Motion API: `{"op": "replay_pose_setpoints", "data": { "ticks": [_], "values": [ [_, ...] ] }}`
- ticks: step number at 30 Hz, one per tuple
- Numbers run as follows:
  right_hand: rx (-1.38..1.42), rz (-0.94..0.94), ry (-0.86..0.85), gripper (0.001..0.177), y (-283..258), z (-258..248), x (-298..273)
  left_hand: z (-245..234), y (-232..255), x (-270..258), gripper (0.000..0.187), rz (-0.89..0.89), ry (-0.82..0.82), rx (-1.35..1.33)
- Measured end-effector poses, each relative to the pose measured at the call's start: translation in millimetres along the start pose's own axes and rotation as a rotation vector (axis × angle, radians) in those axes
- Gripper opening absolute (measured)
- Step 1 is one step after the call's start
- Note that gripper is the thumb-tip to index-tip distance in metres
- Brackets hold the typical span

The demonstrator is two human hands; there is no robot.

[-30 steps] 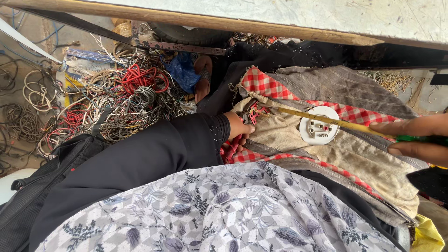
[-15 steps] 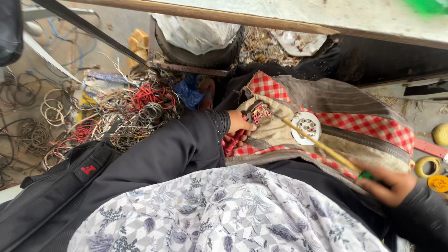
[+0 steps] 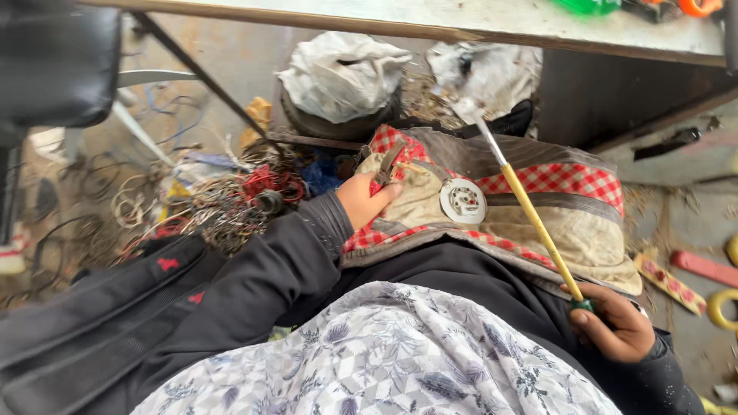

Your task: The person sits on the floor and uses a screwdriver to pry apart a red plastic electrical component. They then use orange-handled scissors to cut and trim the internal wires and plastic parts. The person continues to manipulate the component with both hands, separating pieces and adjusting the wires.

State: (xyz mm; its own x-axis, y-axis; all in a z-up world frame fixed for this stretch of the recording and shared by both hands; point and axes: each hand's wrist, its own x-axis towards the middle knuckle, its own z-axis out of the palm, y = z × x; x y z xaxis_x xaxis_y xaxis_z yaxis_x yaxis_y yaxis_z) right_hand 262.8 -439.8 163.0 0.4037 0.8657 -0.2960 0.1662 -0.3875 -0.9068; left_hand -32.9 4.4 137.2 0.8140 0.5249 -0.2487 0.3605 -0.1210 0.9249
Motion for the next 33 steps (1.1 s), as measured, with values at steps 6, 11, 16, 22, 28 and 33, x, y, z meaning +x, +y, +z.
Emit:
{"op": "replay_pose_setpoints", "data": {
  "ticks": [6,11,16,22,28,33],
  "values": [
    [-0.275,-0.106,-0.168,0.049,-8,8,48,16,42,-37,0.030,-0.013,0.021,-0.215],
    [-0.422,-0.582,-0.149,0.046,2,-8,66,25,48,-46,0.022,0.149,0.130,-0.340],
    [0.054,-0.128,-0.263,0.045,11,-19,51,37,52,-56,0.028,0.115,0.312,-0.187],
    [0.011,-0.091,-0.216,0.042,17,-5,48,43,65,-63,0.027,0.253,0.533,0.092],
    [0.098,-0.015,-0.179,0.042,5,-3,42,36,70,-59,0.024,0.369,0.639,0.302],
    [0.096,0.000,0.028,0.042,-5,8,42,23,76,-55,0.029,0.570,0.749,0.704]
  ]
}}
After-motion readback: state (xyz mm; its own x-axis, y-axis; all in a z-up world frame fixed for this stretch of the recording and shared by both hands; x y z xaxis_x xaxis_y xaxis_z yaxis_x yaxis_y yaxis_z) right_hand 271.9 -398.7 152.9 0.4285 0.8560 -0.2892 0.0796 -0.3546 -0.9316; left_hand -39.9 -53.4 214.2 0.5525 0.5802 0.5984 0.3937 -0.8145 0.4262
